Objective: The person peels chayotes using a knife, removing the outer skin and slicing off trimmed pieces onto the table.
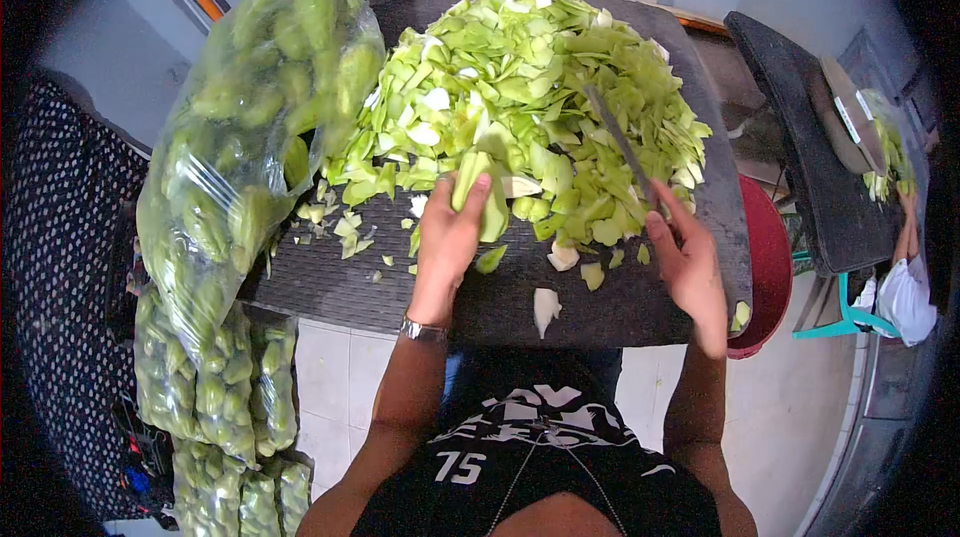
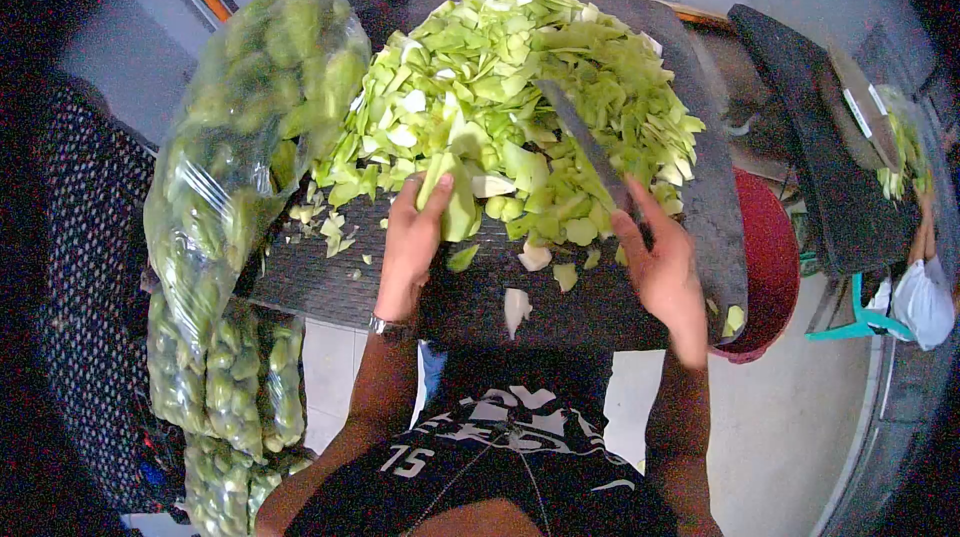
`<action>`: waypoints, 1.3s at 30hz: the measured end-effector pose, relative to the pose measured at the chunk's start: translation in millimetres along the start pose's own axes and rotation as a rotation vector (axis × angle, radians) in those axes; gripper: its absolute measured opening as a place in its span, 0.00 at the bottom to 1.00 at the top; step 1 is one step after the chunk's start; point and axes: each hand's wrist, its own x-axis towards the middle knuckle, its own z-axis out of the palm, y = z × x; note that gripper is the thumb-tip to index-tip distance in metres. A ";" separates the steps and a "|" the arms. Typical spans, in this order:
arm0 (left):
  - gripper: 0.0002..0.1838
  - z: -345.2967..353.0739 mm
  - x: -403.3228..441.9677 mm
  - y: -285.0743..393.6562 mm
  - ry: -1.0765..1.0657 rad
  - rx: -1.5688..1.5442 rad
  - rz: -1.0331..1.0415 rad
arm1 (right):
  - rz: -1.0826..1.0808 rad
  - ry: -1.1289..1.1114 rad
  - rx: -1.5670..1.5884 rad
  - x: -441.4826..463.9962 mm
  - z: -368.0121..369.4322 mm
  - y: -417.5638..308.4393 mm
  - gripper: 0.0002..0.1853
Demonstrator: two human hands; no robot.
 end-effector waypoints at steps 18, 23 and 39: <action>0.36 -6.9 -46.2 53.8 -0.900 -0.362 -0.007 | 0.354 -0.538 0.489 -18.4 6.0 -29.5 0.32; 0.44 5.2 -53.4 48.7 -1.047 -0.152 0.052 | 0.436 -0.562 0.378 -27.7 8.9 -31.5 0.32; 0.35 -10.8 -63.5 63.2 -0.920 -0.229 0.010 | 0.006 -0.020 -0.152 -29.4 18.9 -45.3 0.33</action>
